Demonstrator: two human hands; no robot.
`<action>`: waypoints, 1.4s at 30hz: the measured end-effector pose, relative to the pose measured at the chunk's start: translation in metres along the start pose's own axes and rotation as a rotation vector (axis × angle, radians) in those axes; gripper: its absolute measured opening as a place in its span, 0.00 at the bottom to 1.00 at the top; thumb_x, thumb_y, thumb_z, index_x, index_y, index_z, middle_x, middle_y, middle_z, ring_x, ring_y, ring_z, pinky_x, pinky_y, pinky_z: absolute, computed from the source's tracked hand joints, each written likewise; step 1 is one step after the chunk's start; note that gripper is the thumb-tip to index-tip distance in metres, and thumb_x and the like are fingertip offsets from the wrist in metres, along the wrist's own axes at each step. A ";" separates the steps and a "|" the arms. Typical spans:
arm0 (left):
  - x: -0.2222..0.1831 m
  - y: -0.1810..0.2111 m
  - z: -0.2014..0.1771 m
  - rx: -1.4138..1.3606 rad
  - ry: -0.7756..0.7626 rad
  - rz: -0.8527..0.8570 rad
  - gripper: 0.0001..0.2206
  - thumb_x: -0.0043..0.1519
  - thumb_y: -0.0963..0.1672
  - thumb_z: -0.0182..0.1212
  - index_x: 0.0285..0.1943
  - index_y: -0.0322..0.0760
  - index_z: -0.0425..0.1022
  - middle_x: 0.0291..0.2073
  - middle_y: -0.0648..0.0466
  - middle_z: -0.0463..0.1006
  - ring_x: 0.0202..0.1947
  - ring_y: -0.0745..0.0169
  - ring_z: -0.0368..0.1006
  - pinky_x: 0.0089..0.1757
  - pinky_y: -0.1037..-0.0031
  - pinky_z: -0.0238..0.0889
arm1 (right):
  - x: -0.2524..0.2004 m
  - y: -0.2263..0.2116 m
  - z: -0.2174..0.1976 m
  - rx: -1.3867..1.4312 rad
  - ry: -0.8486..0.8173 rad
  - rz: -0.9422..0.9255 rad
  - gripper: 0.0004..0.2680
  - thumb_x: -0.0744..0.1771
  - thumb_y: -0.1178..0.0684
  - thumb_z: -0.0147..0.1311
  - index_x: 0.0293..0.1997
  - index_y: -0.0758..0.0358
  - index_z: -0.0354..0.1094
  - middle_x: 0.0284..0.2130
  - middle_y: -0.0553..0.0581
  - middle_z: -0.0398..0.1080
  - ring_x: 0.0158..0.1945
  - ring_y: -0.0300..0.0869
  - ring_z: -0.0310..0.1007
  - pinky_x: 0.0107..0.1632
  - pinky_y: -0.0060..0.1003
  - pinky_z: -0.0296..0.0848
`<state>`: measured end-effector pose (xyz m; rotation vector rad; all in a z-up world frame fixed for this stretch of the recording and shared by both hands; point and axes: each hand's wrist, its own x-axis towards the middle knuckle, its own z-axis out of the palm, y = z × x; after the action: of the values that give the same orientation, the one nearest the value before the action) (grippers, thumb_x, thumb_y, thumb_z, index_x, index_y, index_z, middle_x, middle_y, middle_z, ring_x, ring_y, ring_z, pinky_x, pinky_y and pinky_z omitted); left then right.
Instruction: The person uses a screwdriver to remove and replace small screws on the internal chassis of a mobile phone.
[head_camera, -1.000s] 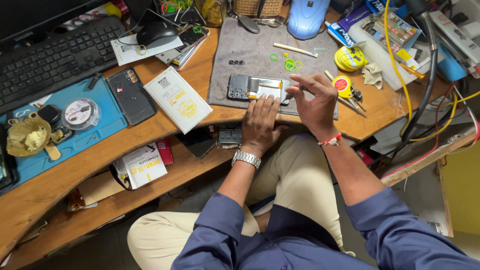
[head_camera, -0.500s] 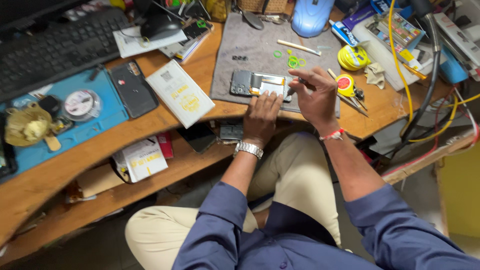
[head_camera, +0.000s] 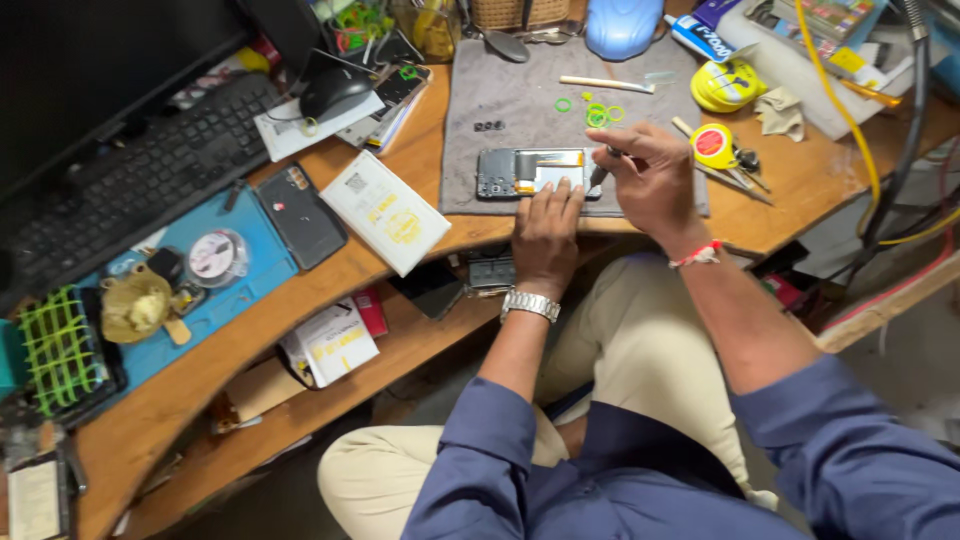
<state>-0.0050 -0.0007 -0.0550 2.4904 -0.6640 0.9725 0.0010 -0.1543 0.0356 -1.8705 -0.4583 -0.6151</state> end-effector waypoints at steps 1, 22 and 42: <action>0.000 -0.001 -0.001 -0.007 0.001 -0.009 0.16 0.64 0.41 0.54 0.60 0.41 0.75 0.58 0.52 0.78 0.60 0.55 0.72 0.60 0.62 0.59 | 0.000 0.000 0.002 -0.046 0.025 -0.004 0.11 0.68 0.68 0.59 0.53 0.61 0.77 0.38 0.58 0.75 0.41 0.39 0.76 0.45 0.32 0.75; -0.048 -0.048 -0.101 -0.054 0.286 -0.455 0.23 0.54 0.47 0.67 0.56 0.33 0.71 0.47 0.41 0.74 0.50 0.40 0.69 0.53 0.51 0.60 | -0.004 -0.004 -0.004 -0.418 -0.012 -0.165 0.10 0.66 0.65 0.65 0.48 0.56 0.80 0.37 0.54 0.77 0.44 0.46 0.67 0.53 0.41 0.65; -0.045 -0.297 -0.145 0.126 0.064 -0.536 0.03 0.56 0.41 0.72 0.31 0.38 0.83 0.33 0.44 0.82 0.37 0.43 0.78 0.41 0.58 0.70 | -0.041 0.006 -0.064 0.063 0.331 0.102 0.09 0.72 0.63 0.64 0.60 0.70 0.73 0.44 0.52 0.74 0.45 0.33 0.73 0.49 0.27 0.71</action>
<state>0.0538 0.3275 -0.0400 2.5241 0.0962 0.8955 -0.0408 -0.2167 0.0256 -1.6807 -0.1628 -0.8135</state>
